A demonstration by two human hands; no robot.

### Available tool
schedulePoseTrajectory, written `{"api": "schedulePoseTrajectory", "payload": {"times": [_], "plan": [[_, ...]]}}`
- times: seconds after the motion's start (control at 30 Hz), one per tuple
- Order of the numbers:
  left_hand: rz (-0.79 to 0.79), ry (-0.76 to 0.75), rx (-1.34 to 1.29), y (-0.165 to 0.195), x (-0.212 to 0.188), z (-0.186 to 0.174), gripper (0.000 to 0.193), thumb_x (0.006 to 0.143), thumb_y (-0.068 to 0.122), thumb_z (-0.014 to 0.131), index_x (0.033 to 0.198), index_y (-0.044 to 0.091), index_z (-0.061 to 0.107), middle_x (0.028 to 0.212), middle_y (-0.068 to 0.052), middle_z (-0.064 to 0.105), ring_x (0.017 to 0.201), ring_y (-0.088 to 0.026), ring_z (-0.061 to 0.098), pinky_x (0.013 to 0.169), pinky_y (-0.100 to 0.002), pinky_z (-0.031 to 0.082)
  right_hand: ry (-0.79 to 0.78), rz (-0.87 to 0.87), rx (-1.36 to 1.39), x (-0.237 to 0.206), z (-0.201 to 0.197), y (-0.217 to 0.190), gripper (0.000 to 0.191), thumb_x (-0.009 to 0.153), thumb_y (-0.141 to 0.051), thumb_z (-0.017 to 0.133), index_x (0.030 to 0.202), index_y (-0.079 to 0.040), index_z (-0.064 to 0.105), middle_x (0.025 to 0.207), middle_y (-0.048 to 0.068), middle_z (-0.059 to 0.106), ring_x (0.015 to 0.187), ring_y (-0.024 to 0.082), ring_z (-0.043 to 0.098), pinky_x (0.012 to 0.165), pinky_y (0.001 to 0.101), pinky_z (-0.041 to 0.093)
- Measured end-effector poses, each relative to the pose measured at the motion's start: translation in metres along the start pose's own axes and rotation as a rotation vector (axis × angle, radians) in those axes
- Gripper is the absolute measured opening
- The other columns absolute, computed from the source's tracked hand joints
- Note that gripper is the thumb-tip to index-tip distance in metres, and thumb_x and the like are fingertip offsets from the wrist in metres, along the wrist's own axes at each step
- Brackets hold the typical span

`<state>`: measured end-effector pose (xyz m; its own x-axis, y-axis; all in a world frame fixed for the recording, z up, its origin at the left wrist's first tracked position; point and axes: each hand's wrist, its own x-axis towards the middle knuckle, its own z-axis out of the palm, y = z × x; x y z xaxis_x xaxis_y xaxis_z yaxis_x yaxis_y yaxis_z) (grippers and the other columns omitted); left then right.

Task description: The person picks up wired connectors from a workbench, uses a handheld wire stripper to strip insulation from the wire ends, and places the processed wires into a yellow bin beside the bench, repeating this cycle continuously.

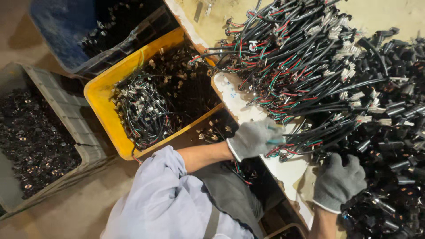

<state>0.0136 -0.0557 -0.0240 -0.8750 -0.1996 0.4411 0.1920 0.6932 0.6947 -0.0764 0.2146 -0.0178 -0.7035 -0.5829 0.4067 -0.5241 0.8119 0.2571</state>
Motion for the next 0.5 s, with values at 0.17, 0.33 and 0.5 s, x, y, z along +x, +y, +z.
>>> {"api": "schedulePoseTrajectory", "payload": {"times": [0.17,0.33,0.5], "plan": [[-0.078,-0.422,0.248,-0.024,0.003,-0.005,0.035,0.079,0.022,0.078,0.113,0.013,0.076,0.100,-0.016,0.069,0.079,-0.032,0.072,0.064,-0.043,0.057,-0.210,0.040,0.071,-0.003,-0.015,0.026,0.038,0.095,-0.041,0.087,0.108,-0.010,0.068,0.091,0.006,0.065,0.084,0.027,0.065,0.074,0.0379,0.051],[-0.135,-0.342,-0.131,-0.036,0.000,-0.003,0.029,0.085,0.028,0.080,0.111,0.017,0.077,0.093,-0.016,0.071,0.082,-0.036,0.071,0.074,-0.046,0.056,-0.018,0.300,0.680,-0.013,-0.038,0.031,0.046,0.090,-0.033,0.093,0.110,-0.004,0.065,0.105,0.010,0.070,0.093,0.020,0.068,0.085,0.0303,0.055],[-0.222,-0.419,0.020,-0.034,0.001,-0.003,0.020,0.093,0.023,0.072,0.109,0.011,0.074,0.095,-0.018,0.066,0.084,-0.037,0.070,0.072,-0.049,0.055,0.132,0.415,1.466,-0.012,-0.047,0.010,0.036,0.096,-0.022,0.088,0.116,0.001,0.068,0.111,0.012,0.069,0.102,0.019,0.067,0.098,0.0312,0.055]]}}
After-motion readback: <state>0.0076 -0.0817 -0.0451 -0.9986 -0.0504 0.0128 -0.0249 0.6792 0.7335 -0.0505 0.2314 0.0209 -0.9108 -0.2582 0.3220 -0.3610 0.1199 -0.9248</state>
